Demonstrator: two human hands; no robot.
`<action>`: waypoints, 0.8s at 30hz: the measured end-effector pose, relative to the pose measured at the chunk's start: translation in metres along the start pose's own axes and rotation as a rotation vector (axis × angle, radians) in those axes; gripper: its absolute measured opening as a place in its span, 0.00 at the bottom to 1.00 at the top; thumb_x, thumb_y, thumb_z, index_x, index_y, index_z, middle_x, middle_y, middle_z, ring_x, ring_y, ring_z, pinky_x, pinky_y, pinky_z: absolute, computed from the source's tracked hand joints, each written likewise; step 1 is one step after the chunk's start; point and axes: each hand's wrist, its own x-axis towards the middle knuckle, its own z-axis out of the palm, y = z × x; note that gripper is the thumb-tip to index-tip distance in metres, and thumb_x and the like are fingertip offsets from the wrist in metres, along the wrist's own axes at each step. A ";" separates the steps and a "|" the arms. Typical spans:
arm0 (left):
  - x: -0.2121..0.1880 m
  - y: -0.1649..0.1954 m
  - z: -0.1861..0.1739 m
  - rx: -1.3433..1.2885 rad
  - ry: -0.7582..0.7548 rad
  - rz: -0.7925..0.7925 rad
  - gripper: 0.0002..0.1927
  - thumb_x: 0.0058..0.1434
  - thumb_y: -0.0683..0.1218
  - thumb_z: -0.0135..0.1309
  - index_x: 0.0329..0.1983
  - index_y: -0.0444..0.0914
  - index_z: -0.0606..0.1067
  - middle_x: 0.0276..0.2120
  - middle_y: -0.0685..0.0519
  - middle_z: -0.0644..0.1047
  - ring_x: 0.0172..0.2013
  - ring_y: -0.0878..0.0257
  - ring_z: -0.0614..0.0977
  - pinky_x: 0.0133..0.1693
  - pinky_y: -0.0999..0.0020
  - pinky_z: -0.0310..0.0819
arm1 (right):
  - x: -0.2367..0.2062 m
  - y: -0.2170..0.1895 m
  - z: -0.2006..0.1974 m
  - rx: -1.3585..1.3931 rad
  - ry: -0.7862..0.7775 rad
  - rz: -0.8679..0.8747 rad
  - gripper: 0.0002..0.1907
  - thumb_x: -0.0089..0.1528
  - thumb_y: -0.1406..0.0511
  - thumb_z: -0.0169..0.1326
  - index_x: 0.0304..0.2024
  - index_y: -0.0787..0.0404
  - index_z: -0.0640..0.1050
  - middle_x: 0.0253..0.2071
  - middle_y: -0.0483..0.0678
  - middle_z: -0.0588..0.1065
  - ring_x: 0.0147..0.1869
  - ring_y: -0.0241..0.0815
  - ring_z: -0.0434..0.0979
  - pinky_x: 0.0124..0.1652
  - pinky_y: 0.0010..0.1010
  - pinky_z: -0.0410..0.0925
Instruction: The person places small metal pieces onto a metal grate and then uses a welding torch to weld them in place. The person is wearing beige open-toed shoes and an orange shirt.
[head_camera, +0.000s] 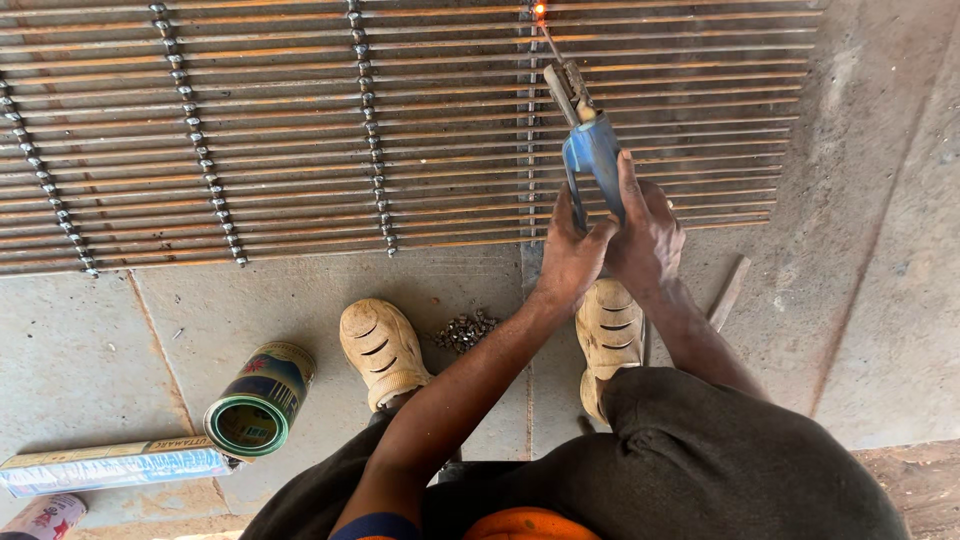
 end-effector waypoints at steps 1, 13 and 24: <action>-0.001 0.001 0.000 -0.004 0.001 0.009 0.41 0.58 0.39 0.51 0.74 0.30 0.51 0.57 0.37 0.71 0.58 0.49 0.75 0.60 0.55 0.72 | 0.000 0.000 0.000 0.001 0.006 -0.002 0.48 0.61 0.66 0.64 0.79 0.55 0.56 0.43 0.55 0.75 0.36 0.46 0.80 0.28 0.35 0.74; -0.002 0.002 0.000 0.014 0.058 0.047 0.36 0.58 0.40 0.54 0.71 0.34 0.61 0.51 0.46 0.76 0.52 0.58 0.78 0.54 0.61 0.73 | 0.008 -0.014 -0.012 0.092 0.019 -0.026 0.47 0.60 0.61 0.63 0.78 0.59 0.58 0.45 0.49 0.77 0.47 0.47 0.79 0.39 0.38 0.75; -0.004 0.009 -0.001 -0.016 0.077 -0.036 0.40 0.56 0.38 0.53 0.73 0.38 0.57 0.48 0.50 0.76 0.47 0.61 0.78 0.51 0.64 0.74 | 0.010 -0.017 -0.013 0.086 0.006 -0.017 0.47 0.59 0.62 0.63 0.78 0.59 0.59 0.48 0.52 0.78 0.48 0.50 0.80 0.40 0.40 0.76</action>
